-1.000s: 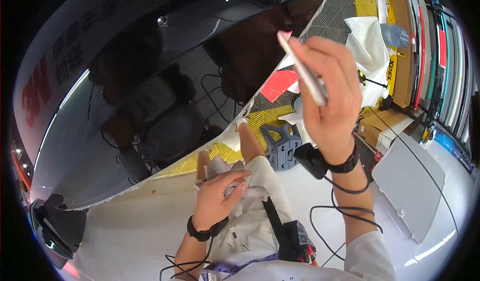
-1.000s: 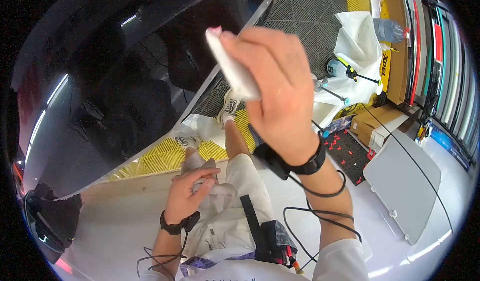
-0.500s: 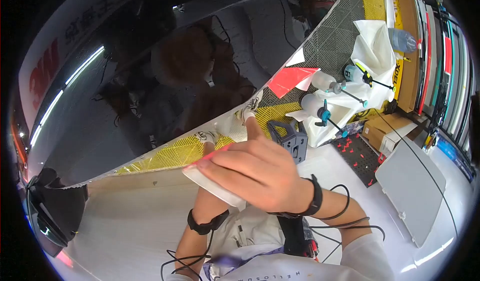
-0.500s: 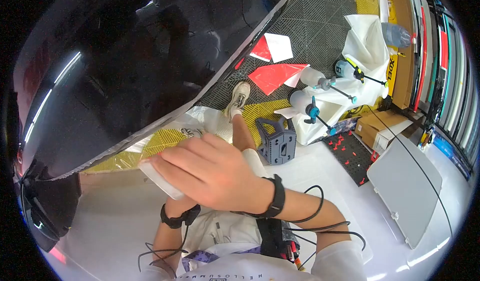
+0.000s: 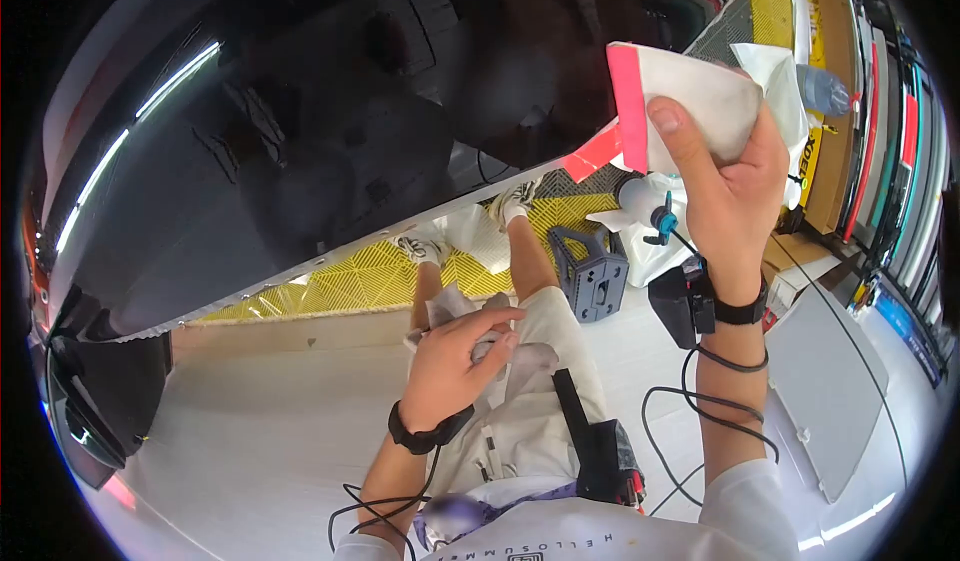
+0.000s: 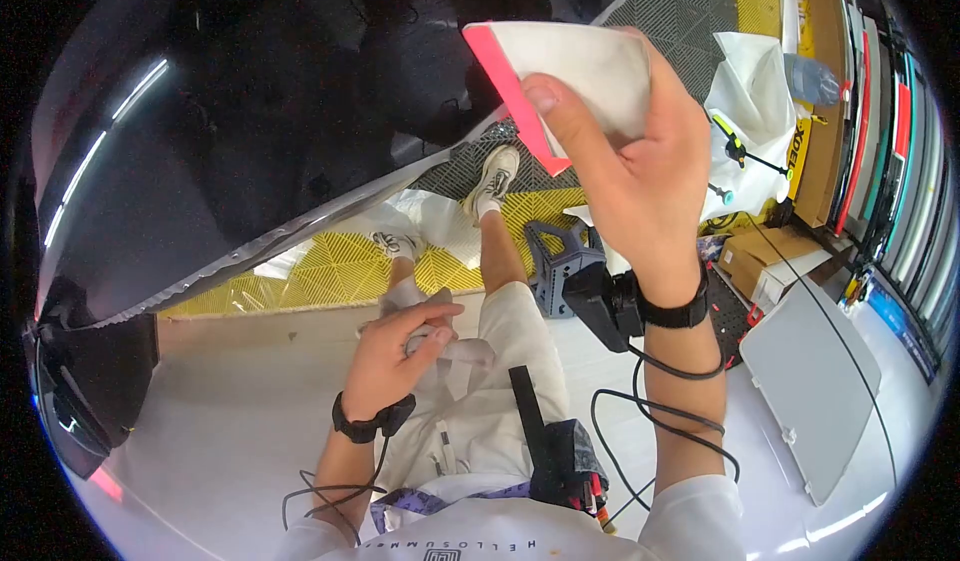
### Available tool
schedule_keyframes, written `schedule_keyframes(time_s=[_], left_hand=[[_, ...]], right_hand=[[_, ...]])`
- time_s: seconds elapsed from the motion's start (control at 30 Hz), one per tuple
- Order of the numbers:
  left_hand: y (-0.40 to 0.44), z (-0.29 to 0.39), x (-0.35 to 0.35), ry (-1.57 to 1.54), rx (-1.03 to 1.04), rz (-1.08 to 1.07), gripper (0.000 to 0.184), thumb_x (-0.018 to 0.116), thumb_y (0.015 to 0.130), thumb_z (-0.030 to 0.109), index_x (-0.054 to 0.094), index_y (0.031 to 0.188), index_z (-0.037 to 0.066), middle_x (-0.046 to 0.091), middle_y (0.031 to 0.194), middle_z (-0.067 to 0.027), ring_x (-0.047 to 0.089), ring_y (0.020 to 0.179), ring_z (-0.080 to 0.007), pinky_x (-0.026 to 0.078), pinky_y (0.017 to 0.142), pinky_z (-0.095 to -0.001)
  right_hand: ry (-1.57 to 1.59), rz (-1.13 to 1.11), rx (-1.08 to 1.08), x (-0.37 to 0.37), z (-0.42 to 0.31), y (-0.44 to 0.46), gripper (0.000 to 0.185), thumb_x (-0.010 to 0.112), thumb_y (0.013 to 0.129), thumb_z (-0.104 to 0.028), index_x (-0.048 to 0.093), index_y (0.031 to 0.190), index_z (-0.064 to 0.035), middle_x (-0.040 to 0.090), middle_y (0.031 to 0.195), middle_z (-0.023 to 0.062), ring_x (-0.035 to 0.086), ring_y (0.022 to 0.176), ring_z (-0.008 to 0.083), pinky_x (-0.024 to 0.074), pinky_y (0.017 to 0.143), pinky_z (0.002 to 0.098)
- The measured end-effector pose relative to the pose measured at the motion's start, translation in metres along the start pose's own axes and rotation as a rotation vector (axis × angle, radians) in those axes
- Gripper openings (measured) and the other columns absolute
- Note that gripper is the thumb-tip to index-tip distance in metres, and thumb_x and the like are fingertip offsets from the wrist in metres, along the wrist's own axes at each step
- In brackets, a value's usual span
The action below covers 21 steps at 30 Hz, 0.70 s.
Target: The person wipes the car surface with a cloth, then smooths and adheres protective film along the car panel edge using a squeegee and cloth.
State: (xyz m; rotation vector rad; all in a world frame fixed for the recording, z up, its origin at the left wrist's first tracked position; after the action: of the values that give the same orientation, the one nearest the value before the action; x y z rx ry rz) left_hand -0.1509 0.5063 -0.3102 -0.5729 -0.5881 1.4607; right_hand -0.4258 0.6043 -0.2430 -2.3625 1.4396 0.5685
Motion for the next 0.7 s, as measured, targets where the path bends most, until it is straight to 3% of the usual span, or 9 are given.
schedule_keyframes(time_s=[0.17,0.27,0.37,0.47,0.6,0.63,0.7], left_hand=[[-0.002,-0.005,-0.003,-0.009,0.009,0.003,0.029,0.063,0.097,0.011,0.071,0.124,0.004,0.075,0.091,-0.0088,0.073,0.087,-0.0199,0.055,0.082,-0.0315],[-0.004,-0.006,-0.006,-0.028,-0.008,0.007,0.029,0.063,0.097,0.011,0.072,0.124,0.005,0.075,0.091,-0.0088,0.073,0.085,-0.0195,0.055,0.080,-0.0313],[-0.005,-0.005,-0.006,-0.052,0.014,0.026,0.027,0.063,0.097,0.013,0.073,0.122,0.006,0.075,0.091,-0.0093,0.072,0.081,-0.0197,0.055,0.077,-0.0314],[-0.006,0.000,-0.004,-0.035,0.011,0.003,0.026,0.063,0.098,0.015,0.075,0.119,0.007,0.075,0.090,-0.0107,0.072,0.079,-0.0211,0.055,0.075,-0.0320],[-0.005,0.005,-0.001,0.006,0.009,-0.058,0.025,0.064,0.096,0.017,0.076,0.116,0.009,0.076,0.094,-0.0110,0.073,0.078,-0.0238,0.055,0.071,-0.0328],[-0.006,0.006,0.000,0.013,0.007,-0.072,0.025,0.065,0.095,0.017,0.076,0.116,0.010,0.077,0.096,-0.0108,0.074,0.078,-0.0245,0.056,0.069,-0.0331],[-0.006,0.007,-0.001,-0.026,0.033,-0.048,0.025,0.064,0.096,0.016,0.076,0.116,0.010,0.077,0.095,-0.0109,0.073,0.077,-0.0247,0.055,0.069,-0.0331]], right_hand=[[-0.149,-0.024,-0.186,0.012,-0.021,-0.009,0.025,0.081,0.089,-0.013,0.068,0.107,0.0005,0.074,0.090,0.0098,0.069,0.079,0.0133,0.0541,0.071,0.0258],[-0.086,0.008,-0.097,0.017,-0.022,-0.012,0.023,0.081,0.089,-0.012,0.068,0.104,0.0004,0.073,0.089,0.0100,0.069,0.077,0.0154,0.0541,0.070,0.0275],[-0.029,0.010,-0.183,0.029,-0.026,-0.012,0.024,0.082,0.088,-0.013,0.068,0.103,-0.0001,0.072,0.088,0.0101,0.069,0.074,0.0183,0.0533,0.069,0.0288],[-0.045,-0.129,-0.085,0.043,-0.037,-0.015,0.032,0.082,0.090,-0.010,0.066,0.115,0.0037,0.072,0.104,0.0055,0.067,0.091,0.0107,0.0535,0.081,0.0247],[-0.093,-0.150,-0.233,0.041,-0.041,-0.011,0.030,0.082,0.090,-0.007,0.067,0.113,0.0031,0.073,0.101,0.0049,0.067,0.087,0.0090,0.0535,0.079,0.0243],[0.086,-0.052,-0.146,0.034,-0.034,-0.012,0.026,0.081,0.090,-0.009,0.068,0.111,0.0016,0.074,0.098,0.0066,0.068,0.083,0.0107,0.0548,0.076,0.0258],[0.129,-0.006,-0.033,0.024,-0.025,-0.012,0.026,0.080,0.091,-0.009,0.069,0.112,0.0022,0.075,0.098,0.0070,0.069,0.083,0.0096,0.0565,0.073,0.0262]])
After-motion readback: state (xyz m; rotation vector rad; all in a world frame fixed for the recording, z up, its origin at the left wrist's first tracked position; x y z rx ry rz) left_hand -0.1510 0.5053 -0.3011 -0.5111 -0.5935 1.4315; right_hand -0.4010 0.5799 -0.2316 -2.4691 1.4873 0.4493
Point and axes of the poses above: each hand's wrist, its own y-axis towards the middle knuckle, its own x-axis out of the palm, z = x × y, the point moved 6 cm from there along y, towards the middle knuckle
